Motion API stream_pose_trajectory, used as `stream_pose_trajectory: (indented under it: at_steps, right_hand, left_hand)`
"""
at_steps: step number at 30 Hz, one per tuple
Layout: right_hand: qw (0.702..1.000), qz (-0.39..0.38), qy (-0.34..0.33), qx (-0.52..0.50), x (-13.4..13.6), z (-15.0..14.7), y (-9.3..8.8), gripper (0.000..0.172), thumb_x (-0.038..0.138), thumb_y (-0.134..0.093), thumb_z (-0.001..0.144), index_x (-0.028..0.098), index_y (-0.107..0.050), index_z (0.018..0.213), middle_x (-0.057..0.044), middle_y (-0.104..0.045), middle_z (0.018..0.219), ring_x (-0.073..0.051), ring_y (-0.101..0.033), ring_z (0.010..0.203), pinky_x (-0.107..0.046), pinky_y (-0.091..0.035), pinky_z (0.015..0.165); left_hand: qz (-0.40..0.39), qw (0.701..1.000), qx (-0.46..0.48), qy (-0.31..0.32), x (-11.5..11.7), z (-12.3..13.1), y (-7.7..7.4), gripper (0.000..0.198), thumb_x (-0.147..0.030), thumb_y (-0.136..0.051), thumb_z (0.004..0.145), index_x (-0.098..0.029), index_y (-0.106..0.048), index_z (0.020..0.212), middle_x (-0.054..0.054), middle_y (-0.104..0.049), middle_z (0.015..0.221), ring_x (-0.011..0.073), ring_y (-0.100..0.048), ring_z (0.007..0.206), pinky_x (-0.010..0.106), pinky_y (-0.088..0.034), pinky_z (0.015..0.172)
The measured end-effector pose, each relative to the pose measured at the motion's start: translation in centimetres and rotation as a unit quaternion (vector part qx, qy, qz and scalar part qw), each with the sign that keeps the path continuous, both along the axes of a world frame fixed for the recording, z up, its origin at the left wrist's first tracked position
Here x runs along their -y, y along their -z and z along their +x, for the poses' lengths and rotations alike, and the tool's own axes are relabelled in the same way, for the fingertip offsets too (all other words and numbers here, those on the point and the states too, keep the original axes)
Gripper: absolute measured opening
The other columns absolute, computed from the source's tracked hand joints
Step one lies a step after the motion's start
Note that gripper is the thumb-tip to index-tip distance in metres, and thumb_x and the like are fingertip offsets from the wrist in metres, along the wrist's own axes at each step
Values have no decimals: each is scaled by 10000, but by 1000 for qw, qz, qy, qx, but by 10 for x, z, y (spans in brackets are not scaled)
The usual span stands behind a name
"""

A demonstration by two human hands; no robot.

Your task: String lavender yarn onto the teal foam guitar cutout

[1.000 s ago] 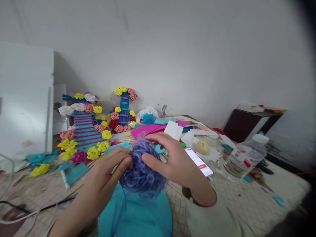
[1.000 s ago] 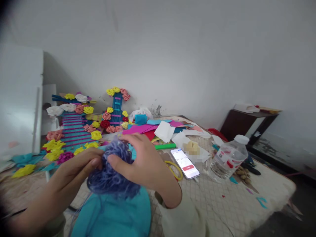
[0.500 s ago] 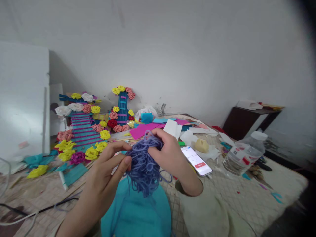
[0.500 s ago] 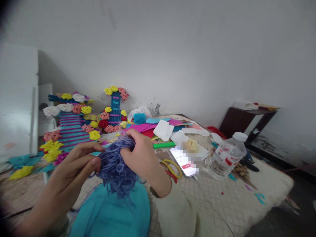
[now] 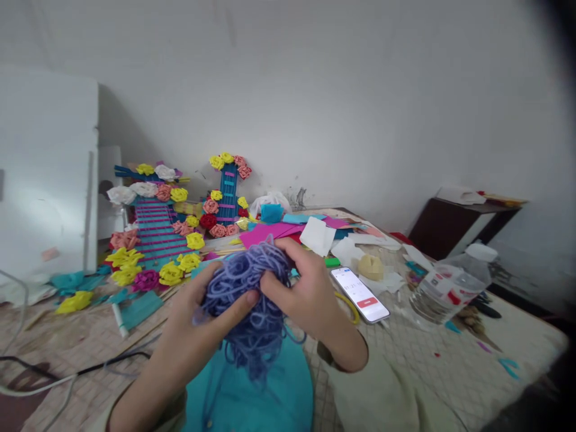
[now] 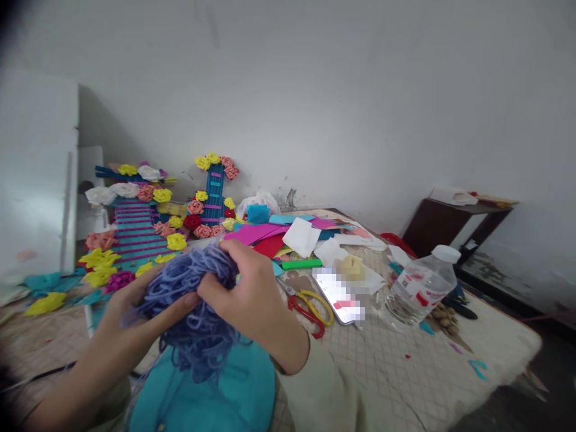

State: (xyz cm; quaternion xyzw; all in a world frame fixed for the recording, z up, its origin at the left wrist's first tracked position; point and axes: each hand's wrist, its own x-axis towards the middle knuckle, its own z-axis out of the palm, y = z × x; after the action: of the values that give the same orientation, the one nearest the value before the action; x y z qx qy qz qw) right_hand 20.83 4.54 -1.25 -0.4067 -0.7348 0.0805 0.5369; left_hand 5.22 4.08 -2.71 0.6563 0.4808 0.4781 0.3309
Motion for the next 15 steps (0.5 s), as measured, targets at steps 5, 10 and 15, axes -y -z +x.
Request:
stream_pose_trajectory:
  at_steps: [5, 10, 15]
  right_hand:
    - [1000, -12, 15, 12, -4, 1, 2, 166, 115, -507, 693, 190, -573, 826, 16, -544, 666, -119, -468, 585, -210, -368, 544]
    - [977, -139, -123, -109, -7, 3, 0, 210, 103, -459, 692, 195, -594, 824, 10, -570, 670, -130, -512, 613, -227, -414, 579]
    - [855, -340, -279, -276, -7, -7, 0, 282, 95, -396, 591, 168, -622, 745, 7, -547, 547, -112, -455, 458, -204, -376, 431]
  left_hand:
    - [43, 998, -43, 15, -1, -5, 3, 80, -263, -599, 677, -229, -593, 748, -34, -587, 641, 160, -537, 580, 239, -431, 519]
    - [21, 998, 22, 48, 1, -6, 2, 59, -183, -561, 625, -225, -523, 605, -60, -503, 563, 127, -475, 525, 218, -408, 505]
    - [-3, 993, 90, 73, 4, -6, -6, 65, -154, -532, 622, -218, -540, 632, -66, -565, 611, 121, -513, 589, 213, -438, 568]
